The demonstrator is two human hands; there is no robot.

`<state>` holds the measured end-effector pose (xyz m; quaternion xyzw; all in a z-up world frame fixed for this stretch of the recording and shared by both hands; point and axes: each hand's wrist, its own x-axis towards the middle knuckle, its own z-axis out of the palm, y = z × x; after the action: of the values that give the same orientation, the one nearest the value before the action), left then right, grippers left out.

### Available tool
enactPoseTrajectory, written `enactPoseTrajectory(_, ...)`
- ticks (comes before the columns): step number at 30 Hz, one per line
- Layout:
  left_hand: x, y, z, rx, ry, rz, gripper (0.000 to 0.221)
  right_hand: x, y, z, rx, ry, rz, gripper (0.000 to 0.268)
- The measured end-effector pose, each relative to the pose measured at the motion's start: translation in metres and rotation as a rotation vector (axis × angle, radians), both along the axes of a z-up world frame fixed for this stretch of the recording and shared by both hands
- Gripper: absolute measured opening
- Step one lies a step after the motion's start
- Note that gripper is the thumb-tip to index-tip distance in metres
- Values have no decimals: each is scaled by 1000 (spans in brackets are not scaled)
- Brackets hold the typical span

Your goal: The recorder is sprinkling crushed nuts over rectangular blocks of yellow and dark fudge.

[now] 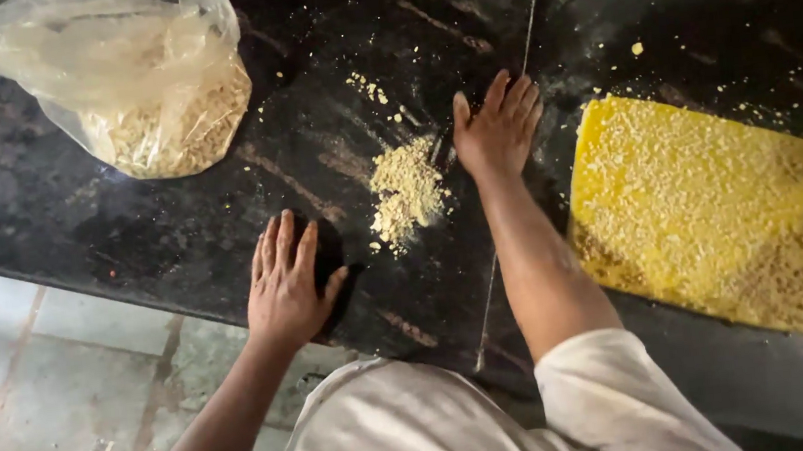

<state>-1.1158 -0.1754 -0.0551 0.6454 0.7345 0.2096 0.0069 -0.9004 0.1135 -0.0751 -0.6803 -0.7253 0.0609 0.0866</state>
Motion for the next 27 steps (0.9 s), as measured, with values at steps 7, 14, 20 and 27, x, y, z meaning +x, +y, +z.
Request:
enactPoseTrajectory(7,1,5,1,-31,59,69,70,-40,84,-9,33,33,301,77)
enactPoseTrajectory(14,-1,2,-5,4,43,23,66,-93,89,10,-48,-48,869,70)
enactPoseTrajectory(20,-3,0,-5,34,24,12,63,-72,32,6,-114,18,1177,61)
enactPoseTrajectory(27,-5,-2,-9,73,7,7,61,-29,-62,-30,-22,285,1358,61)
